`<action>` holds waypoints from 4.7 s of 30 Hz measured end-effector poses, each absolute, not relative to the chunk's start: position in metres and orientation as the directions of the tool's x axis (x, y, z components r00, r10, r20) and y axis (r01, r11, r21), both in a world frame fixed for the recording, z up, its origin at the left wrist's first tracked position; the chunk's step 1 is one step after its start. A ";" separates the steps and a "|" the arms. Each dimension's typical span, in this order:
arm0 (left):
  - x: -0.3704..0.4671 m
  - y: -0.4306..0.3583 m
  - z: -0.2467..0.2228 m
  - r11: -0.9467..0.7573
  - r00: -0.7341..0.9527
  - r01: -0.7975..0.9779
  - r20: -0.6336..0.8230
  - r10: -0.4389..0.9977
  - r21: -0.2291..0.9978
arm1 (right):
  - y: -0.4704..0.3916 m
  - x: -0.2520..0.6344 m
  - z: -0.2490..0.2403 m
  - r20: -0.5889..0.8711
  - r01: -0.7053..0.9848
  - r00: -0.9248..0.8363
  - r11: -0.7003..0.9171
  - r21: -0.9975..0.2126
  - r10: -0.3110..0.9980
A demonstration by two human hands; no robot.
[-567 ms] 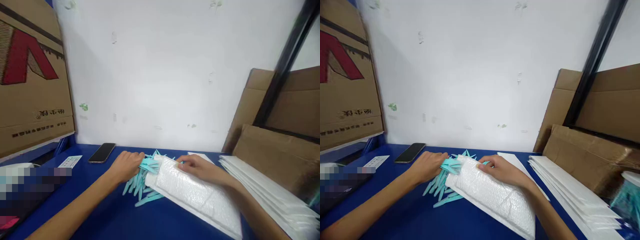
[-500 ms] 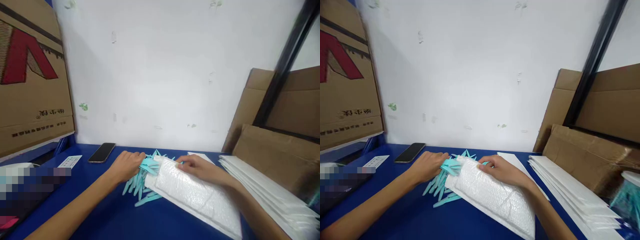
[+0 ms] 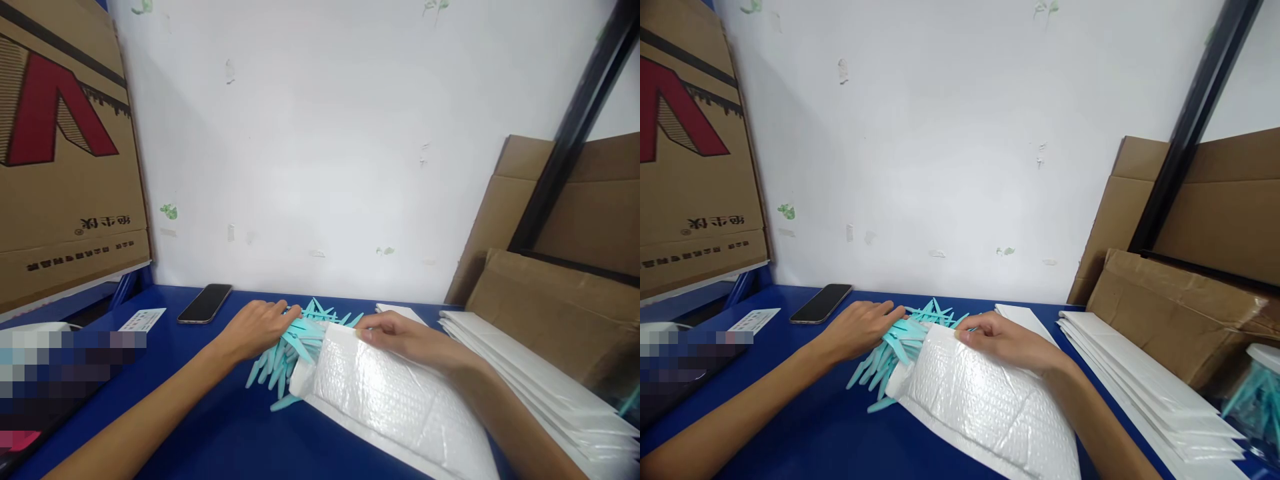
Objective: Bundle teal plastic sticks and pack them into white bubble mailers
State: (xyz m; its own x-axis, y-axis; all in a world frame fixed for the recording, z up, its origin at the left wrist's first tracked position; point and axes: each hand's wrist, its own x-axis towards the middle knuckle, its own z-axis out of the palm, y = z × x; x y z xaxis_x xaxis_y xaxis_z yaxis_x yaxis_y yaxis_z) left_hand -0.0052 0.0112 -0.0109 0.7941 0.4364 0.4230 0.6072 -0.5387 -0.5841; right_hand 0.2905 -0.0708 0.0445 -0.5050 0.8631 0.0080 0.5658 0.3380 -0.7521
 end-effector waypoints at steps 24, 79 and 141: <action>-0.002 0.008 -0.011 -0.392 0.763 0.644 0.588 0.269 -0.657 | -0.077 0.283 0.048 -0.087 0.546 -0.456 0.201 -0.814 0.886; 0.001 0.003 -0.010 -0.463 0.760 0.649 0.551 0.345 -0.604 | -0.073 0.283 0.038 -0.015 0.436 -0.417 0.185 -0.881 0.909; 0.014 -0.005 -0.017 -0.336 0.759 0.651 0.590 0.275 -0.681 | -0.069 0.277 0.030 -0.084 0.455 -0.364 0.098 -0.885 0.928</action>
